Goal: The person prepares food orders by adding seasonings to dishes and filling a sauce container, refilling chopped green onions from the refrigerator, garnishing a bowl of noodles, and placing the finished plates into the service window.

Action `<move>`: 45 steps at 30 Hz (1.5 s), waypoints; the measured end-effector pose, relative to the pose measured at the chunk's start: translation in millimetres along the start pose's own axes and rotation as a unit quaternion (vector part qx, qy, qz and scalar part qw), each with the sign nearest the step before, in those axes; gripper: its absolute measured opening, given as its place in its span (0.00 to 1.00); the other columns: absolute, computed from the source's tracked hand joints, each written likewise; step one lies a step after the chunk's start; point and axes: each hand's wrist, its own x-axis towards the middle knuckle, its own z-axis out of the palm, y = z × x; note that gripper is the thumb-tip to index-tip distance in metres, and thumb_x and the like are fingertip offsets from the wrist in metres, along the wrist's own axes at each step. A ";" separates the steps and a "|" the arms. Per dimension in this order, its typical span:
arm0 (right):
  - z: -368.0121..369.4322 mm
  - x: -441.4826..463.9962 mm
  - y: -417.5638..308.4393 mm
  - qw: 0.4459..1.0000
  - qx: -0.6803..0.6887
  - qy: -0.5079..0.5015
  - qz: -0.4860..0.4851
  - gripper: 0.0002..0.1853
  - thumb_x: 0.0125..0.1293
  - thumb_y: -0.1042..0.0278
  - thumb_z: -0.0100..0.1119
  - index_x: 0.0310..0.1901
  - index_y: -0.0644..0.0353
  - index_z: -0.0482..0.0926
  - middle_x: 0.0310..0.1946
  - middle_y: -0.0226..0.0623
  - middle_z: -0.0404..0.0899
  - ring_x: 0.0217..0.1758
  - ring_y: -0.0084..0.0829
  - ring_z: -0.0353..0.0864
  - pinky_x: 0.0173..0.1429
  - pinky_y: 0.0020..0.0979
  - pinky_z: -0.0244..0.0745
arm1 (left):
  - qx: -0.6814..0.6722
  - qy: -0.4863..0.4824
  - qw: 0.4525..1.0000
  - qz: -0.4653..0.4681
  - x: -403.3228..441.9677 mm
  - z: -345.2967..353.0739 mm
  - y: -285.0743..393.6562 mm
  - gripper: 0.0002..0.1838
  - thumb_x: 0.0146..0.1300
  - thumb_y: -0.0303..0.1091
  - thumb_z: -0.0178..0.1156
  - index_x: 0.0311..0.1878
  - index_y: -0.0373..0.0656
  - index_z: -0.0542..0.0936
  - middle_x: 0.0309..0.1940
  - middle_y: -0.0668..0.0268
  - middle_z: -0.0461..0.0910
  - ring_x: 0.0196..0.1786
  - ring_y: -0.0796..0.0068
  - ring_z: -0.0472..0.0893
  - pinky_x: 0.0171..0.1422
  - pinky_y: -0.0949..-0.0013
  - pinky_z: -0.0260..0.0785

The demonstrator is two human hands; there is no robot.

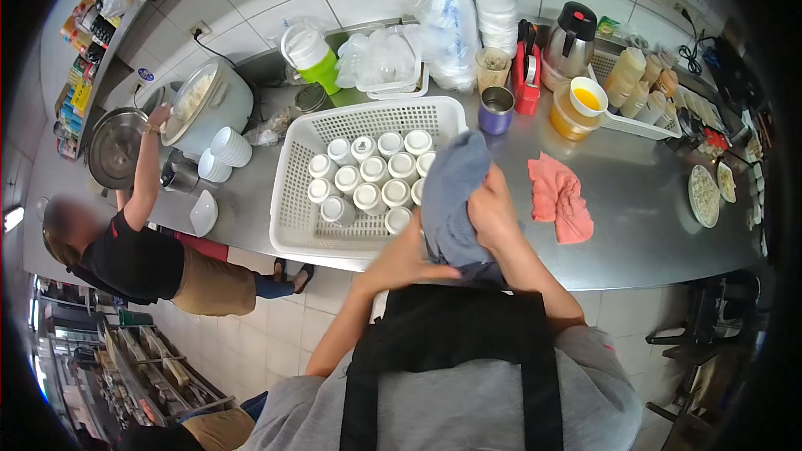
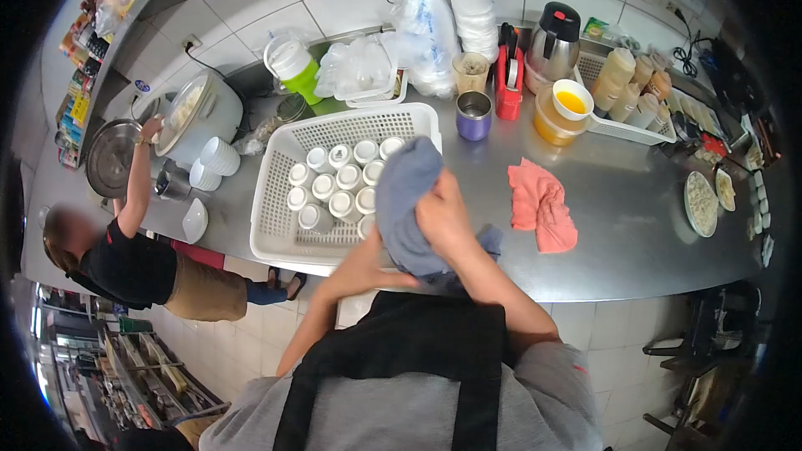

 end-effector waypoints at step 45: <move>-525.2 -436.9 -59.7 0.737 -0.592 0.211 0.248 0.19 0.66 0.54 0.59 0.52 0.58 0.78 0.46 0.50 0.80 0.51 0.50 0.80 0.54 0.46 0.76 | 0.272 0.114 0.954 0.058 278.0 474.4 30.3 0.32 0.67 0.50 0.53 0.67 0.37 0.67 0.72 0.40 0.56 0.74 0.39 0.54 0.77 0.44 0.46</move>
